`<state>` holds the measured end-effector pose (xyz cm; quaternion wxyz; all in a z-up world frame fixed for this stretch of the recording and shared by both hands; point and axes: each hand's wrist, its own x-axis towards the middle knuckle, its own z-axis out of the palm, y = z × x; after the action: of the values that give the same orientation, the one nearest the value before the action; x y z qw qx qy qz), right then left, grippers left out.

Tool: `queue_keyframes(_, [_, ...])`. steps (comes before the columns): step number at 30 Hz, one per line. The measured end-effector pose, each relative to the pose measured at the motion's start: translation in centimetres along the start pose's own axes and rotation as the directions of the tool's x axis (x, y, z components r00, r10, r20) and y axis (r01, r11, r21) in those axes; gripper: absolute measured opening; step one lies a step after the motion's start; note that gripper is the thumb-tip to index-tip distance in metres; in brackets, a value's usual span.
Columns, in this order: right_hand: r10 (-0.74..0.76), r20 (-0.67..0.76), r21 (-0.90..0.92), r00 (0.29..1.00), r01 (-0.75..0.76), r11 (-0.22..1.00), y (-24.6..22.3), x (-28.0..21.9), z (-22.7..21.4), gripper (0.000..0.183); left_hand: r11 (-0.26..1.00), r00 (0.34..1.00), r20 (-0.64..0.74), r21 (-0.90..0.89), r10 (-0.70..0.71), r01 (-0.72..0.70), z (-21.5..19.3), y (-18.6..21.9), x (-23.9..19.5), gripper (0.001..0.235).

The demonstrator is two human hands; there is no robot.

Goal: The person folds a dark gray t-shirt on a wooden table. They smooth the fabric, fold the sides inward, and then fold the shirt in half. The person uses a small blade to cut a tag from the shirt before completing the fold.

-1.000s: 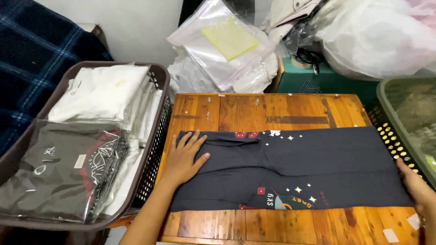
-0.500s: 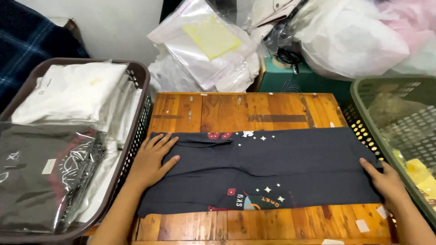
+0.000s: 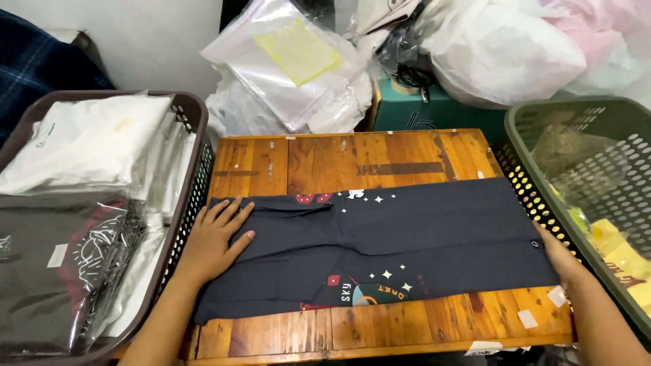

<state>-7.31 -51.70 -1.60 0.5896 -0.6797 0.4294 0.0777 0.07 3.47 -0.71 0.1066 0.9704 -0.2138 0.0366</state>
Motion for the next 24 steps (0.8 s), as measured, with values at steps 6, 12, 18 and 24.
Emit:
queue_keyframes(6, [0.062, -0.143, -0.023, 0.988, -0.066, 0.998, -1.7, -2.4, 0.5, 0.062, 0.999, 1.0, -0.02, -0.039, 0.003, -0.003, -0.1, -0.3, 0.1, 0.052])
queue_keyframes(12, [-0.005, -0.206, -0.039, 0.979, -0.003, 0.999, -2.7, -5.1, 1.3, 0.07, 0.999, 0.998, -0.057, -0.026, 0.022, -0.024, 0.1, -0.5, 0.1, 0.052])
queue_keyframes(18, [-0.206, -0.185, 0.036, 0.961, 0.217, 0.976, -2.2, -5.6, -0.1, 0.032, 1.0, 0.999, -0.05, -0.023, 0.01, -0.011, 0.3, -0.7, 0.3, 0.052])
queue_keyframes(24, [-0.29, -0.138, 0.19, 0.947, 0.313, 0.931, -1.6, -4.0, -3.9, 0.036, 1.0, 1.0, -0.024, -0.022, 0.006, -0.007, 0.4, -0.7, 0.2, 0.053])
